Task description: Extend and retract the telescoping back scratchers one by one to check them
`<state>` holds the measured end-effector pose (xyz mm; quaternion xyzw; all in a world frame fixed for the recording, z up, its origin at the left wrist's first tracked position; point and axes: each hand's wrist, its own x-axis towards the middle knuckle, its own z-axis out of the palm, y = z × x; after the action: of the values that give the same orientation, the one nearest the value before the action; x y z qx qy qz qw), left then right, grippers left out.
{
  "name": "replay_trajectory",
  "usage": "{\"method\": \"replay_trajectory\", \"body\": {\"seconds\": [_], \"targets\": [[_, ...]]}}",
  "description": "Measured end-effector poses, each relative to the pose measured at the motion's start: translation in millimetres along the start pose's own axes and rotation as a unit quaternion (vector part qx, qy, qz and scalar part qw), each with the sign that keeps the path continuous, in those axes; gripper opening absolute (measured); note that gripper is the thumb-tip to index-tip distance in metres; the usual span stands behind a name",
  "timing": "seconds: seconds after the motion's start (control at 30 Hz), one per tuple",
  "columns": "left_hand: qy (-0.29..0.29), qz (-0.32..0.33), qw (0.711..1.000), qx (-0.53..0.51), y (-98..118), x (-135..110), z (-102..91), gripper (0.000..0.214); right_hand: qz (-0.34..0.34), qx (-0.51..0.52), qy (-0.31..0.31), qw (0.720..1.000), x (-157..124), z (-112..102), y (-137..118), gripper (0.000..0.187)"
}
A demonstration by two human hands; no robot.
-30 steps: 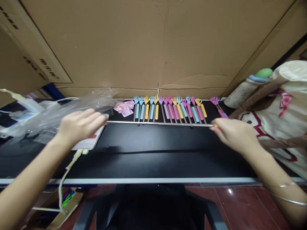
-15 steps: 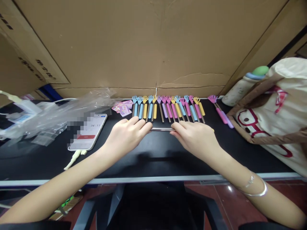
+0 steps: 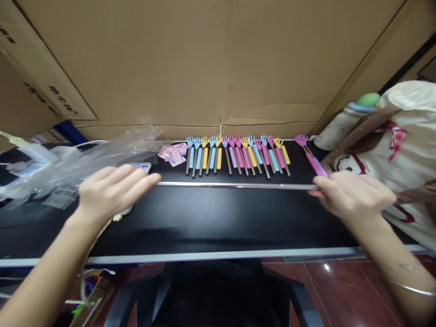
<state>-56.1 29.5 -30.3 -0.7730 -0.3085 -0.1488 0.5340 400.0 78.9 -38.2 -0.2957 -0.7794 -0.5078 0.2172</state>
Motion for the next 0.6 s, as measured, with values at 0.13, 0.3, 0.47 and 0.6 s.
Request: {"method": "replay_trajectory", "body": {"seconds": [0.13, 0.3, 0.47, 0.6], "targets": [[-0.086, -0.029, 0.996, 0.023, -23.7, -39.7, 22.2, 0.015, 0.014, 0.010, -0.069, 0.997, -30.8, 23.7, 29.7, 0.053], [-0.136, -0.077, 0.988, -0.006, -31.0, -54.5, 29.3, 0.018, -0.004, -0.001, -0.046, 0.999, -42.3, 37.5, 40.9, 0.045], [-0.176, -0.091, 0.979, -0.046, -31.1, -52.2, 31.9, 0.027, 0.022, 0.021, -0.090, 0.995, -45.3, 47.7, 43.4, 0.044], [-0.217, -0.145, 0.959, -0.110, -32.9, -50.5, 35.1, 0.039, 0.077, 0.150, -0.160, 0.973, -47.1, 50.3, 45.1, 0.048]]}}
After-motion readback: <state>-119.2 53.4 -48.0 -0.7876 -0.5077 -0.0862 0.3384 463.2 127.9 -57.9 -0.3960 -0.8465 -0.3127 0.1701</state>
